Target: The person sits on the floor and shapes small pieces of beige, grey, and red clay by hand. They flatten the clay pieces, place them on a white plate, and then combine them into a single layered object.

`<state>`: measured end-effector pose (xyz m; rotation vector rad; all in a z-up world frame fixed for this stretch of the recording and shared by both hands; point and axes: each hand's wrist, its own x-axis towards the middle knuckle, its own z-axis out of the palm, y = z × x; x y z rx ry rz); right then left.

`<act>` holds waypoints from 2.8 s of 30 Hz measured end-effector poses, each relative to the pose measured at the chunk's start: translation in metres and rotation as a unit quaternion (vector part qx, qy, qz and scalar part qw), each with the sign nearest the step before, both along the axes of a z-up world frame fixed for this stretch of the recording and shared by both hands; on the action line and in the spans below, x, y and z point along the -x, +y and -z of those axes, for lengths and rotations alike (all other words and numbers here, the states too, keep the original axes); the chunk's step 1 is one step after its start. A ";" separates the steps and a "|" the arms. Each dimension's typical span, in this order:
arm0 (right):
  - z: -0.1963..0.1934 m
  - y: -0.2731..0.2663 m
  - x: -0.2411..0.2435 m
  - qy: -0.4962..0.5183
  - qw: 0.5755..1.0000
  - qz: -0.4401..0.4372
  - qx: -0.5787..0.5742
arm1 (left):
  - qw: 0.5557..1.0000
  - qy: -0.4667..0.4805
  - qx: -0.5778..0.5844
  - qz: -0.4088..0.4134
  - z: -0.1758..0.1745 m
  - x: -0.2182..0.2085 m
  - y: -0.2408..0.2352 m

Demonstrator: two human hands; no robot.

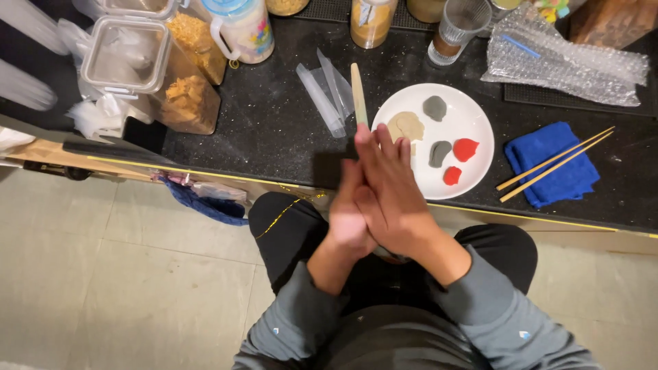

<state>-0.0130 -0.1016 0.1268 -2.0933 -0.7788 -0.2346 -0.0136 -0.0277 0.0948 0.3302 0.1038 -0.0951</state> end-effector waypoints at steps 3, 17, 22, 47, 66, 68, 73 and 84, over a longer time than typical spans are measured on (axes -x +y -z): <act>0.001 0.004 0.008 0.074 0.994 -0.072 0.027 | 0.998 -0.004 0.053 0.015 0.005 0.007 0.010; -0.013 0.003 0.006 -0.020 0.994 -0.081 0.076 | 0.955 -0.209 0.166 -0.127 0.038 -0.007 -0.021; 0.001 -0.019 -0.008 0.115 0.989 -0.092 0.000 | 0.981 -0.111 0.151 0.057 0.014 0.008 0.003; 0.114 -0.128 0.037 0.500 0.709 0.052 -0.494 | 0.343 -0.043 -0.928 -0.139 0.084 -0.093 0.128; 0.019 0.013 -0.005 0.529 0.723 -0.107 -0.432 | 0.514 0.033 -0.857 -0.026 0.066 -0.069 0.143; 0.025 0.043 -0.022 0.519 0.716 -0.080 -0.460 | 0.546 0.029 -0.837 -0.028 0.042 -0.054 0.134; 0.076 0.075 -0.085 0.448 0.724 0.004 -0.525 | 0.643 0.095 -0.758 -0.049 0.045 -0.041 0.129; 0.061 0.045 -0.108 0.467 0.841 0.006 -0.272 | 0.921 -0.025 -0.389 0.004 0.043 -0.024 0.134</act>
